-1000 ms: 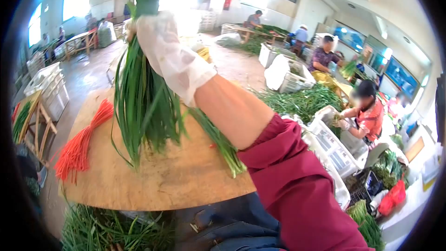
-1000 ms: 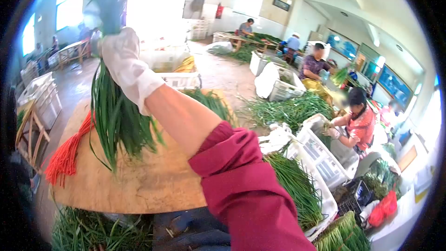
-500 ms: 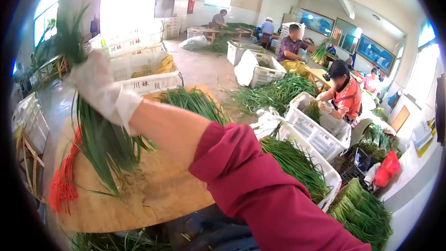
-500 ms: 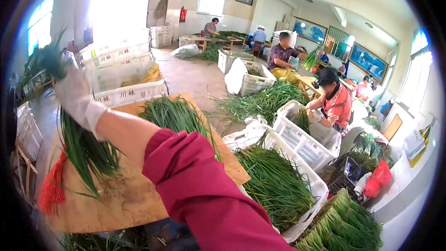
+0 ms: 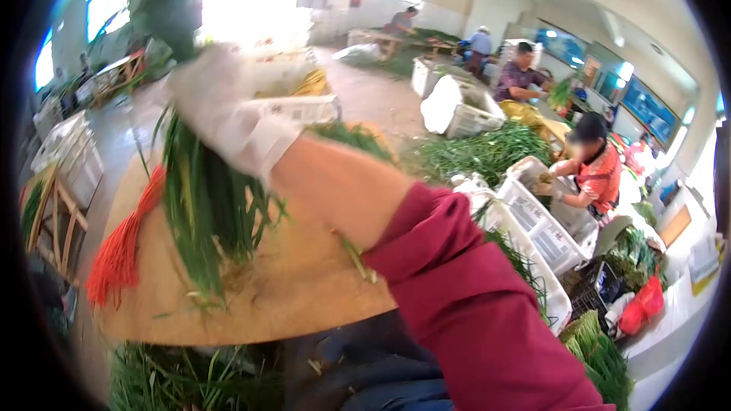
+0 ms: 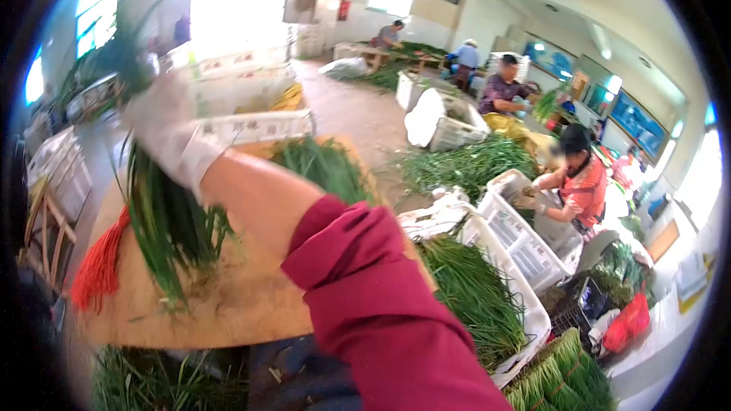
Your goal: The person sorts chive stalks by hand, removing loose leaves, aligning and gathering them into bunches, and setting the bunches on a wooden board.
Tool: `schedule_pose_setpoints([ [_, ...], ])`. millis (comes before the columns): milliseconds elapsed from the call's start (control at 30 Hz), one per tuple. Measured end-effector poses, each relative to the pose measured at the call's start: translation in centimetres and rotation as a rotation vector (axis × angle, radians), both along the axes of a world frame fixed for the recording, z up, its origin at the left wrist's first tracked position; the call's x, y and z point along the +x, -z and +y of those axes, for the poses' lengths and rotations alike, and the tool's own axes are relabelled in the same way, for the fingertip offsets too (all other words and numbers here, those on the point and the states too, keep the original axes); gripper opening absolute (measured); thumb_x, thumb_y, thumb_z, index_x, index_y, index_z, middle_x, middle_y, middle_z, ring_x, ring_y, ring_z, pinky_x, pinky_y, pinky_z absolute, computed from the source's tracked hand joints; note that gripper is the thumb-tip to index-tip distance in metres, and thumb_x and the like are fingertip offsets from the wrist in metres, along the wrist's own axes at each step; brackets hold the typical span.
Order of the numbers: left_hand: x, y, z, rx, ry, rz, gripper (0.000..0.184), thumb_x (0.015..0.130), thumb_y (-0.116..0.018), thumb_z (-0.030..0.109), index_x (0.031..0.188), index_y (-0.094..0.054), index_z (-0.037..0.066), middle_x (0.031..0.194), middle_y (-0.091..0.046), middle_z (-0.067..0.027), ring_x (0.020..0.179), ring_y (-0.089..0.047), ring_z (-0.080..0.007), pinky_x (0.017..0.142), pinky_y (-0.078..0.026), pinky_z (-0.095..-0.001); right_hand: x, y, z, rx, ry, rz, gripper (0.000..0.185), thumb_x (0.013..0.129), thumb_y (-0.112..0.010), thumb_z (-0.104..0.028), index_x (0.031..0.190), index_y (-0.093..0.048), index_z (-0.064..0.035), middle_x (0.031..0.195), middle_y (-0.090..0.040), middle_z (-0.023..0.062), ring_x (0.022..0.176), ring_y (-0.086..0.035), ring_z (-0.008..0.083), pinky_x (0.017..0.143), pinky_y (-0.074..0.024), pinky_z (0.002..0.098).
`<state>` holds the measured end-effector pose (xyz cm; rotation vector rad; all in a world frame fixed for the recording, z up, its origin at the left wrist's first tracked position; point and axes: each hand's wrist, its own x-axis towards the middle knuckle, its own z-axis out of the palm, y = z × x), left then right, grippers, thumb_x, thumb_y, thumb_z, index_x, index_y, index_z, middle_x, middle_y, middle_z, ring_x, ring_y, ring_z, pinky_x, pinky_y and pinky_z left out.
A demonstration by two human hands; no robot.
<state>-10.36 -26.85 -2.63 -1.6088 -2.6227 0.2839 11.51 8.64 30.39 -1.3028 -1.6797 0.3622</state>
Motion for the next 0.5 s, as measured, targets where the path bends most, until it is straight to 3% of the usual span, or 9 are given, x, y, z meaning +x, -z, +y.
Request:
schedule_pose_setpoints([
  [67,0.1,-0.4,-0.2,0.029,0.019,-0.031,0.060,0.078,-0.056,0.051,0.123,-0.052,0.011,0.126,-0.050,-0.0130,0.121,-0.039,-0.0324,0.101,-0.020,-0.0581,2.9,-0.7,-0.8,0.708,0.198,-0.960,0.007,0.074,-0.062,-0.011,0.077,-0.068,-0.0102,0.067,-0.065,0.0097,0.067,-0.066,0.0219,0.055,-0.0506,0.0308],
  [100,0.1,-0.4,-0.4,0.036,0.025,-0.040,0.061,0.078,-0.056,0.052,0.123,-0.052,0.012,0.126,-0.050,-0.0130,0.121,-0.040,-0.0323,0.101,-0.019,-0.0580,4.1,-0.1,-0.5,0.835,0.164,-0.960,0.008,0.074,-0.061,-0.009,0.075,-0.068,-0.0124,0.069,-0.065,0.0083,0.067,-0.066,0.0194,0.054,-0.0498,0.0304],
  [133,1.0,-0.7,0.2,0.052,-0.138,-0.229,0.060,0.068,-0.062,0.033,0.118,-0.049,0.003,0.125,-0.045,-0.0162,0.123,-0.032,-0.0367,0.104,-0.016,-0.0541,5.3,0.4,-0.1,0.964,0.136,-0.962,0.011,0.074,-0.060,-0.007,0.074,-0.067,-0.0147,0.071,-0.066,0.0070,0.066,-0.066,0.0169,0.052,-0.0491,0.0300],
  [167,1.8,-0.8,0.2,0.160,-0.145,-0.242,0.061,0.064,-0.069,0.030,0.116,-0.050,0.002,0.121,-0.047,-0.0173,0.119,-0.035,-0.0355,0.103,-0.016,-0.0553,5.1,1.4,1.0,0.953,0.098,-0.979,0.012,0.075,-0.059,-0.006,0.075,-0.068,-0.0145,0.072,-0.066,0.0067,0.067,-0.066,0.0166,0.053,-0.0493,0.0298],
  [233,2.1,-0.1,-0.1,0.351,-0.009,-0.179,0.054,0.066,-0.068,0.026,0.111,-0.052,0.000,0.119,-0.049,-0.0132,0.116,-0.038,-0.0326,0.103,-0.016,-0.0537,4.0,3.4,3.1,0.933,0.046,-1.028,0.014,0.076,-0.057,-0.006,0.077,-0.068,-0.0143,0.074,-0.067,0.0060,0.068,-0.065,0.0160,0.055,-0.0499,0.0294],
  [300,3.5,-1.5,0.9,0.540,0.105,-0.240,0.050,0.067,-0.069,0.016,0.111,-0.052,-0.001,0.117,-0.050,-0.0140,0.111,-0.043,-0.0320,0.103,-0.021,-0.0508,3.5,3.2,0.4,0.145,-0.305,-0.061,0.020,0.076,-0.053,-0.007,0.089,-0.068,-0.0094,0.083,-0.067,0.0094,0.074,-0.065,0.0214,0.067,-0.0511,0.0300],
  [400,5.6,-3.8,3.4,0.734,0.183,-0.490,0.044,0.069,-0.064,0.004,0.112,-0.053,-0.002,0.113,-0.052,-0.0163,0.105,-0.048,-0.0322,0.091,-0.038,-0.0401,4.2,3.8,1.8,0.157,-0.417,0.061,0.014,0.079,-0.057,-0.012,0.084,-0.067,-0.0030,0.075,-0.066,0.0082,0.064,-0.062,0.0177,0.063,-0.0503,0.0296],
  [433,6.0,-4.0,4.5,0.813,0.218,-0.560,0.044,0.069,-0.064,0.002,0.112,-0.054,-0.001,0.113,-0.053,-0.0169,0.104,-0.050,-0.0327,0.090,-0.039,-0.0388,3.8,3.1,0.4,-0.132,-0.408,0.328,0.016,0.078,-0.059,-0.015,0.082,-0.067,-0.0011,0.073,-0.066,0.0073,0.061,-0.061,0.0164,0.061,-0.0498,0.0285],
  [500,7.4,-5.6,6.9,0.867,0.254,-0.622,0.042,0.070,-0.064,0.001,0.110,-0.055,-0.001,0.112,-0.054,-0.0175,0.102,-0.052,-0.0328,0.088,-0.042,-0.0381,4.1,3.1,1.1,-0.129,-0.467,0.370,0.021,0.075,-0.063,-0.018,0.080,-0.064,0.0023,0.071,-0.064,0.0083,0.058,-0.060,0.0148,0.054,-0.0477,0.0248],
])
